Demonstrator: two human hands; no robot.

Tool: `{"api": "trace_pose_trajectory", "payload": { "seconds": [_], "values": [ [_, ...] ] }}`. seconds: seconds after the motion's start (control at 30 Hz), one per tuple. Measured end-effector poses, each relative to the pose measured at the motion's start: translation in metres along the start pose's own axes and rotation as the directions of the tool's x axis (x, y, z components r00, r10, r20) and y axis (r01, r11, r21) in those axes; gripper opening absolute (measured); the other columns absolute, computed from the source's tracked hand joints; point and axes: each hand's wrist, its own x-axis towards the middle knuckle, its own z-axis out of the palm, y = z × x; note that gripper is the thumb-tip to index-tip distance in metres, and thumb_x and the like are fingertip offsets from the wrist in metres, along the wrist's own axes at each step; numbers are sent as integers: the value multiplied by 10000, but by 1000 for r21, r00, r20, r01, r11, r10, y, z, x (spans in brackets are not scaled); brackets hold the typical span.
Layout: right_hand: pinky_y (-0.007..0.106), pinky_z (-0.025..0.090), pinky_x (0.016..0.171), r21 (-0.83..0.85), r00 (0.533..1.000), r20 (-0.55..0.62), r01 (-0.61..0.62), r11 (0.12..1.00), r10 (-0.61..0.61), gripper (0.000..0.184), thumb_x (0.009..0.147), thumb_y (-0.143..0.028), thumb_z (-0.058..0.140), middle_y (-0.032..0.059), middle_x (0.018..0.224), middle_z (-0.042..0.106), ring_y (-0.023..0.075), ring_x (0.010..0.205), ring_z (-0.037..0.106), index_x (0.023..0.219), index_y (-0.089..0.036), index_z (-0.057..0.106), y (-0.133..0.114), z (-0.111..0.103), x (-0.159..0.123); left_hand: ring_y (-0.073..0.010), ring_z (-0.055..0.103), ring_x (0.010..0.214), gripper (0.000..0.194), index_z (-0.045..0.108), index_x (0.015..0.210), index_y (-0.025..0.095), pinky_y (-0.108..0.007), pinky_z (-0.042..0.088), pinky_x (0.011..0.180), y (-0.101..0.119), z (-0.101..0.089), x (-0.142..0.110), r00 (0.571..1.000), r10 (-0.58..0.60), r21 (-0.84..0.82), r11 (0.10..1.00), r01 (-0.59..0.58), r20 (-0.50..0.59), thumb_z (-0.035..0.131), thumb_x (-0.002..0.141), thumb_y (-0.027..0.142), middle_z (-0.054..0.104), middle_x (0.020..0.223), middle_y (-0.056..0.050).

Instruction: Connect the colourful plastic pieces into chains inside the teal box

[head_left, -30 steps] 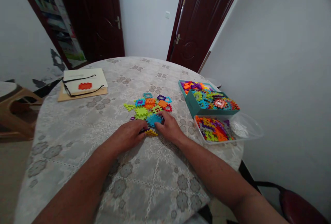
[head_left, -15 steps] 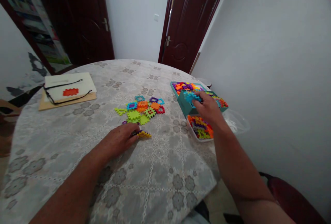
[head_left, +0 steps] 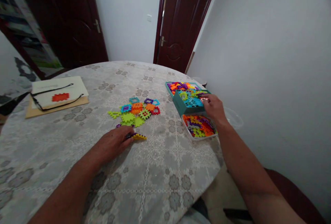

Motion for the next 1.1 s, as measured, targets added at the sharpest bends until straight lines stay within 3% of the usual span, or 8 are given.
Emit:
{"api": "trace_pose_trajectory", "payload": {
  "seconds": [0.07,0.2,0.33,0.47,0.67,0.83,1.1],
  "values": [
    [457,525,1030,-12,994,-95,45,999,-46,314,915,-185,485,140,1103,760,284,1084,679,1077,-171,753,-7,-7,-23,-266,640,977,284,685,1062,264,-375,466,852,-1,1,0,1000,2,4,1000,-2,1,533,996,494,717,1063,-63],
    [465,532,1037,-59,983,-161,74,996,-83,364,903,-129,464,143,1129,724,289,1111,659,1163,-180,714,-9,-26,-86,-267,641,975,319,691,1083,268,-368,474,851,-5,3,1,1000,16,4,1000,-16,-5,520,1009,527,715,1058,-62],
    [523,522,1074,-152,984,-178,-40,988,13,431,897,-119,460,166,1187,679,322,1176,624,1266,-175,677,8,-39,-152,-276,647,935,362,699,1076,260,-381,491,820,-6,3,3,1000,-8,3,1000,8,12,524,996,567,716,1040,-70],
    [536,553,1052,-191,979,-137,-173,966,148,457,926,-145,461,183,1285,612,336,1218,618,1347,-182,635,28,-34,-189,-292,649,930,360,699,1100,261,-414,516,823,-5,-1,4,997,-55,31,998,53,50,505,997,546,726,1040,-81],
    [521,560,1078,-231,992,-4,-122,965,124,408,938,-249,590,195,1503,483,347,1339,573,1341,-201,629,40,-20,-186,-317,660,1028,391,672,1144,303,-454,528,923,-7,-6,7,993,-81,8,997,81,86,501,975,612,738,1148,-68],
    [521,529,1099,-270,987,122,-68,960,105,376,934,-405,697,171,1458,561,348,1285,604,1255,-213,651,42,-21,-177,-303,667,999,563,667,1232,254,-419,527,909,-3,-7,9,980,-154,21,988,153,128,470,971,712,726,1144,-101],
    [549,483,1105,-225,980,190,-9,974,53,424,936,-454,726,208,1457,551,381,1339,551,1243,-179,627,46,-20,-171,-333,658,1106,550,686,1230,250,-447,511,987,-4,-8,8,976,-177,-35,983,183,124,492,981,700,720,1228,-116]
  ]
}}
